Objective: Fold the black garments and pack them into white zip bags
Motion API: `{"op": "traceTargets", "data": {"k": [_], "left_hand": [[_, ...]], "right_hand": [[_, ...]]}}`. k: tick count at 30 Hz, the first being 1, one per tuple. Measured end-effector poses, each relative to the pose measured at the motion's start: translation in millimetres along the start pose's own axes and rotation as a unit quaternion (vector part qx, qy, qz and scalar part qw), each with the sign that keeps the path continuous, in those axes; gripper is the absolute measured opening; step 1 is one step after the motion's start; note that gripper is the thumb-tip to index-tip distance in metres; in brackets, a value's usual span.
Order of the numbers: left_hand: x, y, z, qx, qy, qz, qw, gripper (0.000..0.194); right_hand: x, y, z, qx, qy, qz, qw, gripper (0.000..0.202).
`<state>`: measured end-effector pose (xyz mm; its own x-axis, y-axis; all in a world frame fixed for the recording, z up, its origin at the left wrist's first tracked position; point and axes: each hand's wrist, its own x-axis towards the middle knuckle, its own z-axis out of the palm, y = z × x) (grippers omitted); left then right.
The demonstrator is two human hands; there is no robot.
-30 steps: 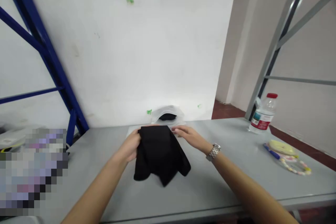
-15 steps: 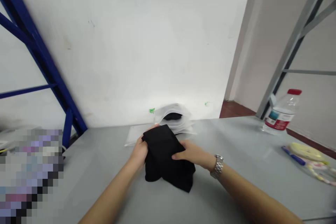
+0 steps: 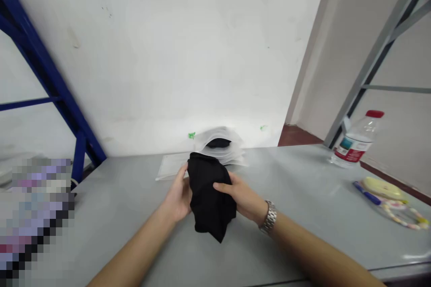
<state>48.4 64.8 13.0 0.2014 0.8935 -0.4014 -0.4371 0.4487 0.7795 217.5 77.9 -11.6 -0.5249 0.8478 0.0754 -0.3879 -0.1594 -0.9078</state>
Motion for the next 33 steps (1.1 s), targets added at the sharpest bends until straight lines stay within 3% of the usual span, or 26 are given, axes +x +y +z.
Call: {"op": "traceTargets", "data": {"k": [3,6,7,8,11,13,18,21,28,31,33], "left_hand": [[-3,2,1.2,0.031,0.007,0.034,0.999,0.048],[-5,0,1.3,0.111,0.007,0.100,0.989,0.042],[-5,-1,1.1,0.132,0.008,0.110,0.985,0.043],[-5,-2,0.9,0.146,0.006,0.113,0.983,0.043],[-6,-3,1.4,0.171,-0.004,0.108,0.979,0.043],[-7,-3,2.1,0.182,-0.002,0.118,0.976,0.043],[-8,-1,0.2,0.234,-0.022,0.086,0.968,0.050],[-8,0,-3.0,0.235,-0.033,0.074,0.969,0.052],[-8,4,-5.0,0.137,-0.069,0.094,0.984,0.043],[-8,5,-3.7,0.070,-0.126,0.090,0.986,0.042],[-7,4,-3.1,0.034,-0.163,0.051,0.985,0.033]], "right_hand": [[1,4,1,-0.079,0.027,-0.012,0.996,0.038],[1,1,-1,-0.176,0.139,-0.037,0.974,0.051],[1,-1,-3,-0.191,0.151,-0.035,0.969,0.056],[1,-4,-5,-0.194,0.131,-0.025,0.972,0.059],[0,-11,-11,-0.158,-0.032,0.051,0.986,0.053],[1,-11,-15,-0.150,-0.074,0.089,0.982,0.045],[3,-3,-17,-0.145,0.007,0.061,0.987,0.038],[3,-5,-16,-0.115,0.024,0.057,0.991,0.035],[5,-8,-24,-0.019,0.004,0.031,0.999,0.038],[8,-7,-26,-0.038,0.018,-0.023,0.999,0.025],[9,-7,-26,-0.061,0.039,-0.045,0.996,0.016]]}}
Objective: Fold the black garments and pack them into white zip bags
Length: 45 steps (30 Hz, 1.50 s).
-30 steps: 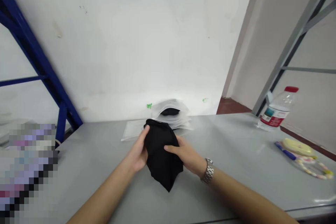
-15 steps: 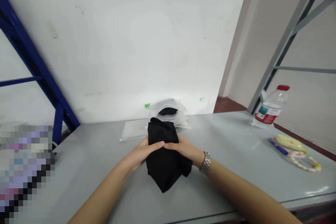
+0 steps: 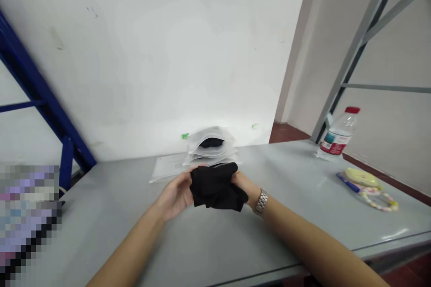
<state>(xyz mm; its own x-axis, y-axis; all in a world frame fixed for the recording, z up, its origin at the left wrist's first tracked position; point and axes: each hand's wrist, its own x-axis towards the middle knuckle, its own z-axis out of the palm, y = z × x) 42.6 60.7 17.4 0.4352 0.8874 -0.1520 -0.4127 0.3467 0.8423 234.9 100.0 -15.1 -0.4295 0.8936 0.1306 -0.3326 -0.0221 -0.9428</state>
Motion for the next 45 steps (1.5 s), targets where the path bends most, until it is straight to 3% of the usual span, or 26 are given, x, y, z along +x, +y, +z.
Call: {"op": "traceTargets", "data": {"k": [2,5,10,13,15,18,20,24,26,28,31,34,37,42,45], "left_hand": [[1,-3,0.4,-0.006,-0.009,-0.040,0.999,0.041],[2,-8,1.7,0.072,0.025,-0.050,0.996,0.048],[5,-9,2.2,0.178,0.110,0.022,0.978,0.055],[11,-15,2.2,0.215,0.185,0.085,0.955,0.061],[16,-21,2.4,0.250,0.227,0.117,0.934,0.064],[19,-21,-3.7,0.312,0.222,0.152,0.911,0.059],[19,-12,-16.7,0.432,0.209,0.163,0.862,0.041],[17,12,-59.5,0.646,0.275,0.171,0.691,0.030],[20,16,-78.9,0.672,0.297,0.166,0.658,0.016],[26,13,-91.0,0.693,0.298,0.153,0.638,0.022],[33,8,-93.6,0.712,0.303,0.131,0.620,0.022],[26,9,-81.0,0.722,0.293,0.106,0.618,0.018],[9,10,-56.9,0.725,0.239,0.081,0.641,0.013],[-12,6,-11.9,0.687,0.109,0.094,0.713,0.012],[-14,9,1.6,0.588,0.097,0.142,0.791,0.014]], "right_hand": [[1,-1,-1,-0.019,0.001,-0.005,1.000,0.014],[2,-3,-3,-0.044,-0.029,-0.021,0.998,0.013],[1,-5,0,0.081,-0.001,0.017,0.997,0.041],[-4,-7,8,0.160,-0.029,0.051,0.985,0.050],[-8,-7,15,0.161,-0.056,0.036,0.985,0.054],[-10,-4,25,0.123,-0.018,0.025,0.992,0.057],[-9,-1,26,0.114,0.025,0.045,0.992,0.051],[-4,4,16,0.122,0.111,0.062,0.984,0.048],[-2,6,11,0.123,0.121,0.068,0.983,0.051],[-2,7,9,0.129,0.107,0.076,0.983,0.052],[-4,6,10,0.133,0.090,0.095,0.982,0.048],[-7,2,12,0.127,0.081,0.103,0.983,0.042],[-9,-2,14,0.149,0.051,0.093,0.983,0.042],[-12,1,22,0.199,-0.023,0.101,0.974,0.040],[-14,5,26,0.191,-0.030,0.134,0.972,0.039]]}}
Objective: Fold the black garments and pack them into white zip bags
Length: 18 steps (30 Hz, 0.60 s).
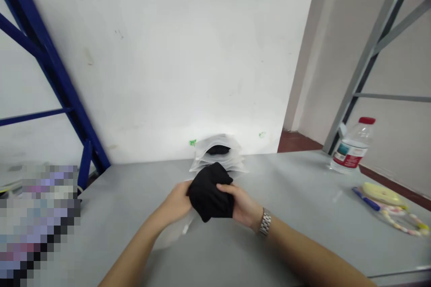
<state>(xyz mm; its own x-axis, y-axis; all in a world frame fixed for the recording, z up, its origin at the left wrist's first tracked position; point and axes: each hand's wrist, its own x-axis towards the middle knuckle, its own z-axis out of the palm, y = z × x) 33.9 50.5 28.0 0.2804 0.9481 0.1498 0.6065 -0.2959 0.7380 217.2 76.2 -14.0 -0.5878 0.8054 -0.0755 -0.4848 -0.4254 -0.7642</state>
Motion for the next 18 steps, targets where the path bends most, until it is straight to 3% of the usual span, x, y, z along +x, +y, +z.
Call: {"op": "traceTargets", "data": {"k": [2,4,8,12,14,18], "left_hand": [[1,3,-1.7,-0.060,0.041,-0.014,0.997,0.008],[2,3,-2.0,-0.054,0.082,-0.019,0.995,0.011],[3,3,4.3,-0.024,0.160,0.031,0.986,0.014],[1,3,13.5,-0.061,0.233,0.016,0.971,0.017],[-1,4,19.2,-0.056,0.232,0.025,0.971,0.016],[-7,8,33.1,-0.024,0.172,0.073,0.982,0.015]], "right_hand": [[0,0,0,-0.023,0.007,0.005,1.000,0.038],[-1,-4,0,-0.052,0.009,-0.003,0.999,0.037],[-3,-17,-3,-0.097,0.006,-0.002,0.995,0.036],[-4,-23,-8,-0.151,0.007,0.024,0.988,0.035],[-3,-21,-8,-0.176,0.022,0.028,0.984,0.036],[-5,-16,0,-0.222,0.074,0.002,0.972,0.033]]}}
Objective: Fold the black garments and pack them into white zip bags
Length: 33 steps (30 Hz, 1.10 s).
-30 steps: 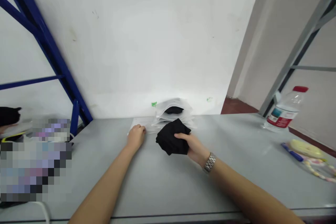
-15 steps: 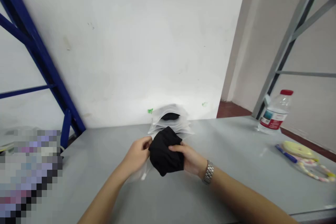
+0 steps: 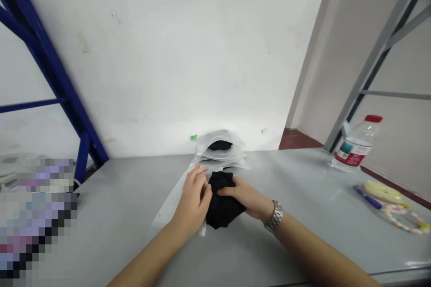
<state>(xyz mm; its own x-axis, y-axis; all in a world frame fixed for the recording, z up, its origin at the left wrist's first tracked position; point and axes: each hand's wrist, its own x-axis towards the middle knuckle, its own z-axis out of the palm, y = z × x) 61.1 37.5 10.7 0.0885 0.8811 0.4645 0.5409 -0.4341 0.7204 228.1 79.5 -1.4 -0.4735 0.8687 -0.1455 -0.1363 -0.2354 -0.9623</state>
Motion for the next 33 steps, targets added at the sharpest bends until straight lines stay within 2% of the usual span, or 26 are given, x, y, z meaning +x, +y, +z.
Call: {"op": "traceTargets", "data": {"k": [4,8,11,13,16,18,22,25,27,30,31,33], "left_hand": [[-7,0,9.2,-0.002,-0.019,0.002,1.000,0.015],[-12,2,17.7,-0.059,-0.031,-0.051,0.996,0.011],[-17,4,24.4,-0.059,-0.033,-0.068,0.995,0.013],[-18,5,27.8,-0.028,-0.022,-0.061,0.998,0.014],[-19,4,31.9,0.047,0.001,-0.026,0.999,0.017],[-22,3,35.1,0.107,0.001,0.017,0.994,0.021],[-31,4,41.0,0.207,0.003,0.145,0.967,0.021],[-33,8,37.7,0.241,0.023,0.222,0.945,0.016],[-31,9,31.7,0.245,0.049,0.233,0.940,0.016],[-26,10,25.5,0.243,0.075,0.215,0.943,0.015],[-26,10,25.9,0.241,0.068,0.222,0.942,0.015],[-29,9,30.8,0.236,0.037,0.260,0.936,0.015]], "right_hand": [[0,-1,1,0.043,0.019,0.022,0.999,0.021],[7,3,-2,0.133,0.081,0.030,0.987,0.014],[8,7,4,0.183,0.126,0.016,0.975,0.017],[5,9,11,0.178,0.097,0.000,0.979,0.027],[-3,11,20,0.141,-0.023,-0.010,0.990,0.042],[-5,13,22,0.119,-0.070,0.006,0.990,0.044],[-3,16,20,0.135,-0.051,-0.008,0.990,0.042],[-3,12,19,0.150,-0.046,-0.038,0.987,0.039],[-7,8,18,0.111,-0.075,-0.060,0.989,0.033],[-12,4,19,-0.005,-0.118,-0.089,0.989,0.023],[-13,3,20,-0.018,-0.107,-0.099,0.989,0.022],[-12,5,22,0.019,-0.058,-0.105,0.993,0.023]]}}
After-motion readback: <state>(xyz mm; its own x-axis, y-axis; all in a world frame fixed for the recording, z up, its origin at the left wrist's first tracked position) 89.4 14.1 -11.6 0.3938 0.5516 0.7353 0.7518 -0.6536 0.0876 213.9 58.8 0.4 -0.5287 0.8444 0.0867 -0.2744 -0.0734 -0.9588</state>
